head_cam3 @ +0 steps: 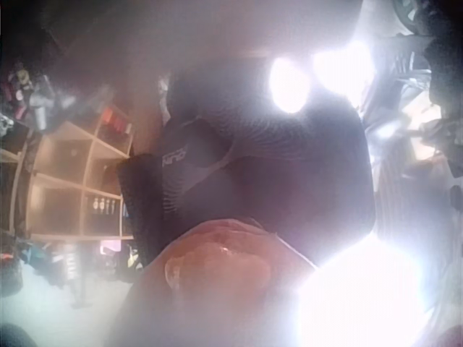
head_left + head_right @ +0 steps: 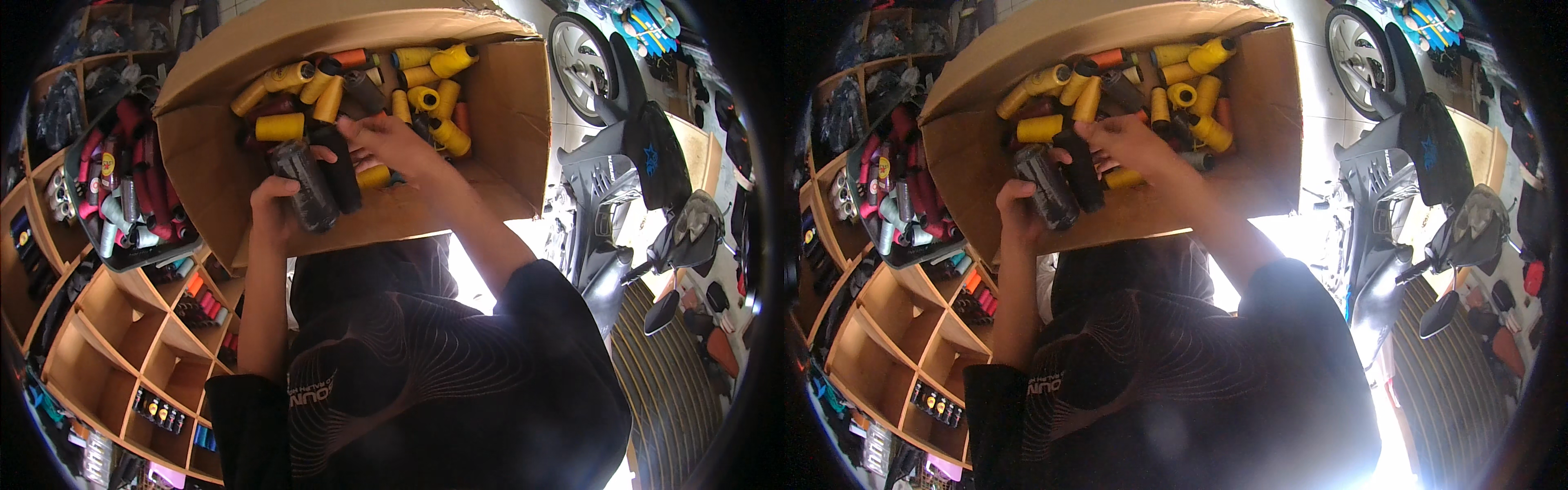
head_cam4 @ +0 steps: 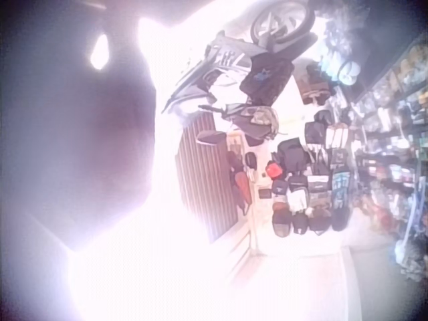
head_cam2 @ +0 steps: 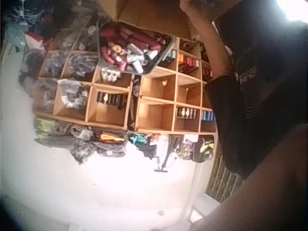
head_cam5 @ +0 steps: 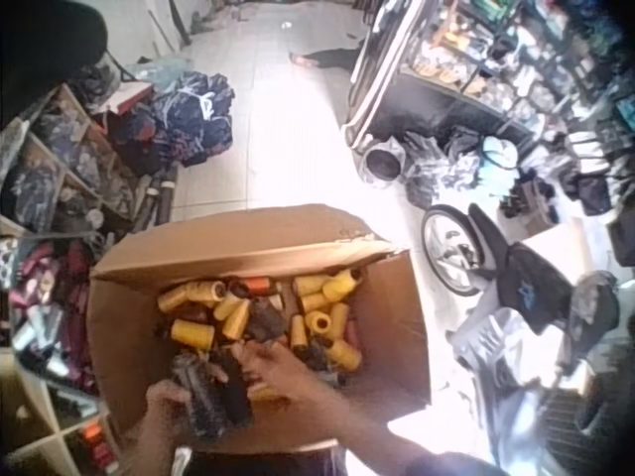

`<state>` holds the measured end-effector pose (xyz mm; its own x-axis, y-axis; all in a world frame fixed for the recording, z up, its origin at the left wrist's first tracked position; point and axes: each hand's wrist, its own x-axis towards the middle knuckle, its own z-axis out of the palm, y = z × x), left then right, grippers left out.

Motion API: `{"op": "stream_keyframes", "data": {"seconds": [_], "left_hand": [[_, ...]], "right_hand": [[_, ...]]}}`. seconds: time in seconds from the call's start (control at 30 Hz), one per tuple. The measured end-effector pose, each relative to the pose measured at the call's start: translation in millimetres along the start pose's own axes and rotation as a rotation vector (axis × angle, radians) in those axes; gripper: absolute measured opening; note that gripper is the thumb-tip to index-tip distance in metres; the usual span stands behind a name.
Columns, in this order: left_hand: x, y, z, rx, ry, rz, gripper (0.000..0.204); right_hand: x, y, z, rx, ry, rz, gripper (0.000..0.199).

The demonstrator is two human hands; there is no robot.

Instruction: The person picks up spools of thread from a cardboard box and places them onto a wooden shelf. The person handles the spools one by one, moving them from the box to the shelf.

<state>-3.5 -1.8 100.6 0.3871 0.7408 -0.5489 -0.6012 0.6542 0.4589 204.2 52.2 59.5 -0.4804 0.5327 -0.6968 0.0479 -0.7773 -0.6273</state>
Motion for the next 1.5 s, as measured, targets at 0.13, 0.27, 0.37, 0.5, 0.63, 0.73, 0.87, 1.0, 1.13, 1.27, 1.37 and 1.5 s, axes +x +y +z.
{"op": "stream_keyframes", "data": {"seconds": [0.13,0.27,0.37,0.5,0.63,0.73,0.87,1.0,1.13,1.27,1.37,1.5], "left_hand": [[5,-9,-11,-0.091,0.011,0.114,0.059],[7,-6,4,-0.166,-0.046,0.145,0.054],[5,-5,-1,-0.159,-0.008,0.166,0.054],[0,-3,-8,-0.146,0.052,0.211,0.059],[-13,4,-19,-0.124,0.137,0.275,0.060],[-28,13,-25,-0.113,0.174,0.330,0.059],[-46,27,-44,-0.040,0.166,0.413,0.058],[-57,29,-46,-0.101,0.252,0.442,0.056],[-68,25,-44,-0.122,0.337,0.504,0.054],[-84,21,-44,-0.175,0.380,0.437,0.053],[-87,15,-51,-0.096,0.363,0.481,0.055],[-95,16,-42,-0.167,0.374,0.474,0.054]], "right_hand": [[-7,-29,-24,-0.036,-0.047,0.067,0.075],[0,-30,-63,-0.040,0.174,-0.049,0.060],[12,-23,-101,-0.248,0.356,-0.055,0.045],[48,36,-156,-1.395,0.342,0.284,0.047],[42,96,-161,-1.671,0.473,0.150,0.051],[52,67,-178,-1.530,0.265,0.403,0.059],[31,10,-158,-1.433,0.480,0.453,0.054],[41,20,-163,-1.349,0.811,0.339,0.042],[49,17,-146,-1.473,0.641,0.463,0.027],[58,38,-119,-1.610,0.220,0.390,0.026],[69,95,-115,-1.699,0.262,0.324,0.027],[85,142,-123,-1.667,0.480,0.231,0.027]]}}
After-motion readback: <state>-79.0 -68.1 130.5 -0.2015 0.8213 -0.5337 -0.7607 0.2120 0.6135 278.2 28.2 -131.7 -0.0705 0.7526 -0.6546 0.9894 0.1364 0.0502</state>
